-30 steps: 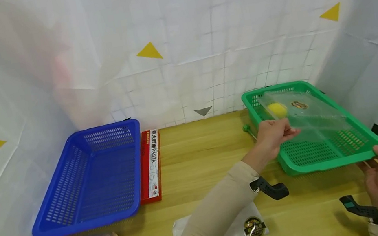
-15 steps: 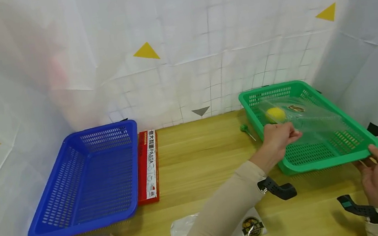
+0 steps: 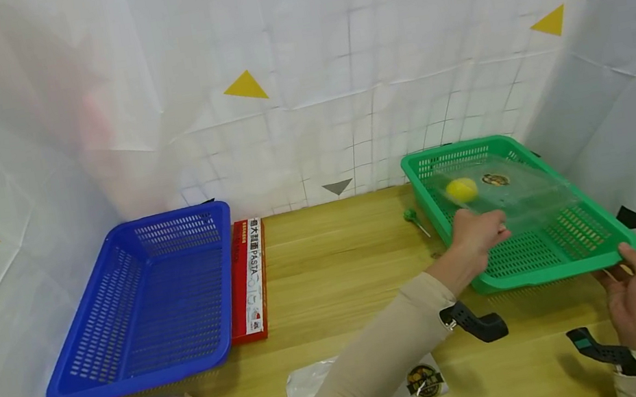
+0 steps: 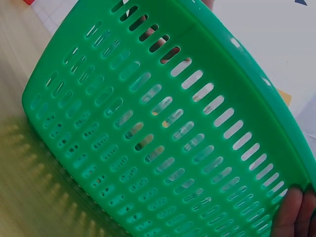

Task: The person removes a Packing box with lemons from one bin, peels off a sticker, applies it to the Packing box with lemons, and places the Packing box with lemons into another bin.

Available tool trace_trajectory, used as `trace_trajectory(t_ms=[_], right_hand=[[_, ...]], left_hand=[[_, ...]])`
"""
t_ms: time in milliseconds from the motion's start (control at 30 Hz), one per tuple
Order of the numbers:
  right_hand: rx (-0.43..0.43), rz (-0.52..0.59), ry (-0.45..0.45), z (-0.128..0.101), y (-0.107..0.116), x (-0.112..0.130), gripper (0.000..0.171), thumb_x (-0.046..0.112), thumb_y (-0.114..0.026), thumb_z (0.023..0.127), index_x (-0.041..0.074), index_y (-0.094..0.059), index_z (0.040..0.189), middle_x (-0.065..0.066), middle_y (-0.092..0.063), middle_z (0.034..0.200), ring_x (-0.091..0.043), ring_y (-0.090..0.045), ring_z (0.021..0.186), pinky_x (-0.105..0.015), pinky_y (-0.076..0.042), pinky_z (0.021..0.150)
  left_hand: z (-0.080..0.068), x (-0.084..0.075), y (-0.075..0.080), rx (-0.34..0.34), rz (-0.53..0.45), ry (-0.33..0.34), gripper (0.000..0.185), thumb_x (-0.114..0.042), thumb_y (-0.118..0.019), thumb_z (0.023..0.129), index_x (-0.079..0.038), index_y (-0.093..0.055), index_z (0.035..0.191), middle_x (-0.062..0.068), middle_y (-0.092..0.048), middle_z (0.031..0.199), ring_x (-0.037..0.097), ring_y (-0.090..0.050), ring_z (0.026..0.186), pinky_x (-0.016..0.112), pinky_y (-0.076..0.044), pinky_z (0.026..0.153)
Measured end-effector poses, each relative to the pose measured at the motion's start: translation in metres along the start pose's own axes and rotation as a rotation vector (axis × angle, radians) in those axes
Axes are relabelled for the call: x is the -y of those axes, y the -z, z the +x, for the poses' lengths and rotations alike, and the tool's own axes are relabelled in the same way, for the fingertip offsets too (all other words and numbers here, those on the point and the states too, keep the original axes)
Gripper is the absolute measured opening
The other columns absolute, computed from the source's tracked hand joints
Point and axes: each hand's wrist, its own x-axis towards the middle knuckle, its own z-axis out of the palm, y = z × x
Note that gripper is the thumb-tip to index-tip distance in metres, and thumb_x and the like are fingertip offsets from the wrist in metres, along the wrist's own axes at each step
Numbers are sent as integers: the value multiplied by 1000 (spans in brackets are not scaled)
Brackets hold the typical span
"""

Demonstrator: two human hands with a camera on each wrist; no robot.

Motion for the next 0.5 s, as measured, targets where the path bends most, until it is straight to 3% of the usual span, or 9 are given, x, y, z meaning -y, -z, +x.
trace_trajectory(t_ms=[100, 167, 333, 500], right_hand=[[7, 0, -12, 0, -1, -1, 7, -14, -66, 95, -12, -62, 101, -16, -61, 109, -36, -70, 79, -47, -61, 64], [19, 4, -19, 1, -2, -1, 7, -14, -65, 95, -11, -62, 101, -15, -61, 109, -36, -70, 79, -47, -61, 64], [41, 9, -31, 3, -6, -3, 10, -14, -66, 95, -11, -63, 103, -16, -62, 106, -36, -71, 78, -46, -61, 65], [45, 13, -38, 5, -6, -5, 13, -14, -67, 94, -12, -64, 107, -16, -62, 105, -36, -71, 78, -46, -62, 65]], left_hand=[[-4, 0, -2, -34, 21, -16, 51, 4, -69, 87, -1, -53, 135, 10, -60, 122, 29, -68, 89, 44, -54, 91], [-7, 0, -4, -56, 61, -28, 46, 1, -71, 86, -1, -56, 129, 8, -60, 119, 26, -63, 89, 42, -52, 87], [-9, 1, -2, -68, 145, -32, 40, -7, -75, 84, -6, -56, 119, 3, -56, 124, 20, -52, 109, 40, -47, 93], [-6, 6, 2, -64, 128, -30, 42, -10, -76, 82, -10, -61, 121, 1, -55, 136, 20, -52, 125, 44, -47, 102]])
